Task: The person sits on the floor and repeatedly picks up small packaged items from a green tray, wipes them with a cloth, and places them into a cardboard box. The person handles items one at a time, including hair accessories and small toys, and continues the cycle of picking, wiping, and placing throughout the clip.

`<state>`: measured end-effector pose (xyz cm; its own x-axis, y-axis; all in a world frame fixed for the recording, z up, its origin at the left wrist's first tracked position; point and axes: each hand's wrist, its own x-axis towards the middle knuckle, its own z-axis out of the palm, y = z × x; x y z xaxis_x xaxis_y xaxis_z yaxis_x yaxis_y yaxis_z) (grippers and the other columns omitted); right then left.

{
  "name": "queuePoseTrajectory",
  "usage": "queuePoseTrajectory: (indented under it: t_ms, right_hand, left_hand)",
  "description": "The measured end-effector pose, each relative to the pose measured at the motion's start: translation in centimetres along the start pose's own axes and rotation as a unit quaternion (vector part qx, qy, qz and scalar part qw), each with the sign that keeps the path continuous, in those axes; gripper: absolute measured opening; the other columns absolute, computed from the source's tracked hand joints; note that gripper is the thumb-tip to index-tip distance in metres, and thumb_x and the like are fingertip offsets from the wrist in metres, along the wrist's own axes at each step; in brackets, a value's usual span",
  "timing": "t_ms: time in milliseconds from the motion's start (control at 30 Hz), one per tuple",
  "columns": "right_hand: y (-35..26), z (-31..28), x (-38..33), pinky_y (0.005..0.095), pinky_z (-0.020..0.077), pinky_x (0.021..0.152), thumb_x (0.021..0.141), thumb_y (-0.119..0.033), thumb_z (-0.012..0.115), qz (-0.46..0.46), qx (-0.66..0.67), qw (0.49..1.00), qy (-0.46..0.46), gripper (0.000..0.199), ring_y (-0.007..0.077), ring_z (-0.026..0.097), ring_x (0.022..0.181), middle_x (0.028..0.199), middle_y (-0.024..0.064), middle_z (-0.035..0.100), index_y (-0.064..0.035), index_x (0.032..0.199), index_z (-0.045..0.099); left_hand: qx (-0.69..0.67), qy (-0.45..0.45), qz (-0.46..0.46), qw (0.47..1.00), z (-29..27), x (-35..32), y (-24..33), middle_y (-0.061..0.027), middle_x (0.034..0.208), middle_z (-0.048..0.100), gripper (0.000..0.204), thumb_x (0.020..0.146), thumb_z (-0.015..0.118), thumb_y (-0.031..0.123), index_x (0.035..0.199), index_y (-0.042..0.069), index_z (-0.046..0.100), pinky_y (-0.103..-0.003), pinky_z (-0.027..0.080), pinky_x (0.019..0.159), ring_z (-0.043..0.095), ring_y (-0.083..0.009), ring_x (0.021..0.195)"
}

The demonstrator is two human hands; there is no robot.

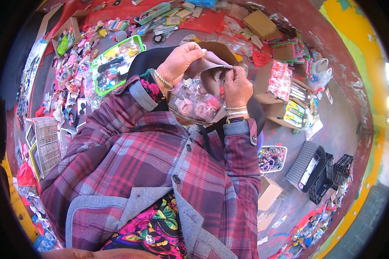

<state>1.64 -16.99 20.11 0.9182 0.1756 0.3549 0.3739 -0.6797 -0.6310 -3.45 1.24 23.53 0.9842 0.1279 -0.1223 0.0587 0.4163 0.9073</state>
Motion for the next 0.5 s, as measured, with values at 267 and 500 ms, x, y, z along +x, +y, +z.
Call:
queuePoseTrajectory:
  t_ms: [267,500]
  right_hand:
    - [0.9,-0.1,0.6,0.0364,0.0446,0.054,0.082,-0.021,0.054,0.064,0.067,0.995,0.024,0.014,0.0267,0.06,0.058,0.062,0.0123,0.058,-0.0085,0.085,0.057]
    - [-3.1,-3.1,2.5,0.0305,0.0481,0.074,0.09,-0.014,0.047,0.097,0.637,0.761,0.072,0.015,0.0189,0.059,0.084,0.093,0.0067,0.06,-0.0029,0.098,0.053]
  left_hand:
    - [-0.149,0.033,0.045,0.987,0.1,0.3,-0.2,0.0022,0.075,0.054,0.008,0.086,0.053,0.013,0.079,0.007,0.054,-0.021,0.041,0.059,0.05,-0.0063,0.065]
    - [-0.092,-0.096,0.136,0.982,3.1,-2.3,3.2,0.0007,0.083,0.053,0.007,0.084,0.054,0.003,0.089,0.005,0.05,-0.021,0.042,0.067,0.049,-0.0057,0.074]
